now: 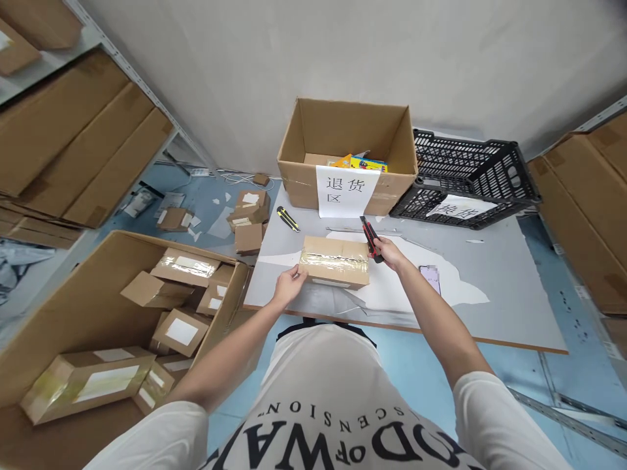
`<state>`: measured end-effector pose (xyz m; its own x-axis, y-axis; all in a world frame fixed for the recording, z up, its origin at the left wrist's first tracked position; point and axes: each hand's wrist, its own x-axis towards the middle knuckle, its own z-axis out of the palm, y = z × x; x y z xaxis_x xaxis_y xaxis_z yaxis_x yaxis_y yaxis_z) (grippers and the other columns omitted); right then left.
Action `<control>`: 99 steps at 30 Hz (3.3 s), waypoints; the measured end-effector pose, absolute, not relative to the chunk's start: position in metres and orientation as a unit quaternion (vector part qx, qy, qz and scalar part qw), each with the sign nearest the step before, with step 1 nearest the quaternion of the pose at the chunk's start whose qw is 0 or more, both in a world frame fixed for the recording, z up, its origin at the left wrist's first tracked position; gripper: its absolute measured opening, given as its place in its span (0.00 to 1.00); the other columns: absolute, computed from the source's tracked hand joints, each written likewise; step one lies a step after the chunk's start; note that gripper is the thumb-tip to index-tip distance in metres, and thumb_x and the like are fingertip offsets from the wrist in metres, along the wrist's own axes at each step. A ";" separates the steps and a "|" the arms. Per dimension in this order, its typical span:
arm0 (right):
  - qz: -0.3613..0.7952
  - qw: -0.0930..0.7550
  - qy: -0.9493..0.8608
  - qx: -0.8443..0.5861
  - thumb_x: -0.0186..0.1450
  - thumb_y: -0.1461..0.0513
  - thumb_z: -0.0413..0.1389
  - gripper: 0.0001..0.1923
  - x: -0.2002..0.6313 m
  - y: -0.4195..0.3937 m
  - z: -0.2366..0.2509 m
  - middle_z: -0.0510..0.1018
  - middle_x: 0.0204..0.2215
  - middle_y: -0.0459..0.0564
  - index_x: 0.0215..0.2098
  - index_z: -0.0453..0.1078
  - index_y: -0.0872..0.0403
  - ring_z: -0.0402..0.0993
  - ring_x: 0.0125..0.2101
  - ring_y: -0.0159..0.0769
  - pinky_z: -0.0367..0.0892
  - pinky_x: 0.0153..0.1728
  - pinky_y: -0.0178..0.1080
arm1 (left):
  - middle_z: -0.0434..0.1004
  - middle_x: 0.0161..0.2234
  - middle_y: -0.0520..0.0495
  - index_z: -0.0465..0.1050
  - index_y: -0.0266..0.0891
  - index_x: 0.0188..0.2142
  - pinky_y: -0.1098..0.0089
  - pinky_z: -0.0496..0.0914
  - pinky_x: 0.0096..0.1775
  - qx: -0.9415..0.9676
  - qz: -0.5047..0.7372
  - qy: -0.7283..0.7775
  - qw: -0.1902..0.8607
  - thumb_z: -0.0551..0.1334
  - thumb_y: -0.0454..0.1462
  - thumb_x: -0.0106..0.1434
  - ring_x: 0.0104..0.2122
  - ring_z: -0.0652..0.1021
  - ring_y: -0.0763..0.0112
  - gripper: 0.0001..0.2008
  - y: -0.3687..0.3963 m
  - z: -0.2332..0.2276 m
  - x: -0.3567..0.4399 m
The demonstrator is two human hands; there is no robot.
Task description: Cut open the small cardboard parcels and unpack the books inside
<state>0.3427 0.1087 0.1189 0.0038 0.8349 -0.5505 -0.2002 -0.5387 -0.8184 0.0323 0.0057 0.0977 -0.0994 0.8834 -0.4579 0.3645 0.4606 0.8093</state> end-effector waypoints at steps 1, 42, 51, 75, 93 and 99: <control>0.645 0.409 -0.272 -0.586 0.62 0.64 0.55 0.03 0.345 0.104 0.119 0.75 0.23 0.47 0.32 0.68 0.57 0.72 0.22 0.30 0.72 0.23 0.35 | 0.68 0.55 0.37 0.63 0.36 0.57 0.58 0.60 0.54 0.480 0.233 0.706 0.466 0.59 0.51 0.56 0.55 0.68 0.53 0.32 0.007 0.100 0.031; 0.627 0.343 -0.373 -0.592 0.56 0.50 0.59 0.40 0.388 -0.041 0.102 0.74 0.23 0.42 0.62 0.54 0.52 0.59 0.10 0.24 0.54 0.09 0.29 | 0.36 0.66 0.36 0.44 0.39 0.64 0.46 0.48 0.57 0.822 0.005 0.537 0.191 0.62 0.60 0.42 0.64 0.41 0.46 0.56 0.056 0.109 0.073; 0.592 0.234 -0.455 -0.623 0.59 0.54 0.55 0.33 0.402 -0.038 0.126 0.71 0.20 0.41 0.61 0.57 0.50 0.58 0.10 0.24 0.55 0.10 0.29 | 0.36 0.66 0.36 0.42 0.36 0.65 0.48 0.51 0.55 0.822 -0.002 0.539 0.183 0.61 0.61 0.43 0.64 0.41 0.48 0.57 0.054 0.106 0.072; 0.617 0.168 -0.464 -0.613 0.63 0.49 0.48 0.32 0.406 -0.090 0.136 0.67 0.22 0.42 0.63 0.52 0.49 0.59 0.12 0.24 0.56 0.11 0.30 | 0.39 0.66 0.40 0.41 0.35 0.65 0.53 0.58 0.53 0.824 -0.030 0.548 0.140 0.60 0.60 0.46 0.64 0.41 0.51 0.55 0.050 0.104 0.072; 0.261 0.136 -0.509 -0.809 0.64 0.60 0.38 0.31 0.384 -0.051 0.028 0.67 0.45 0.54 0.66 0.43 0.49 0.70 0.39 0.40 0.63 0.44 0.42 | 0.42 0.65 0.35 0.53 0.36 0.61 0.48 0.50 0.58 0.836 0.080 0.522 0.148 0.53 0.52 0.60 0.64 0.45 0.52 0.35 0.043 0.098 0.060; 0.219 0.029 -0.502 -0.836 0.65 0.60 0.41 0.31 0.365 -0.027 -0.008 0.63 0.49 0.61 0.66 0.44 0.53 0.64 0.47 0.50 0.59 0.47 0.45 | 0.44 0.65 0.35 0.59 0.37 0.57 0.46 0.48 0.58 0.850 0.078 0.510 0.110 0.54 0.51 0.60 0.64 0.47 0.51 0.30 0.044 0.102 0.062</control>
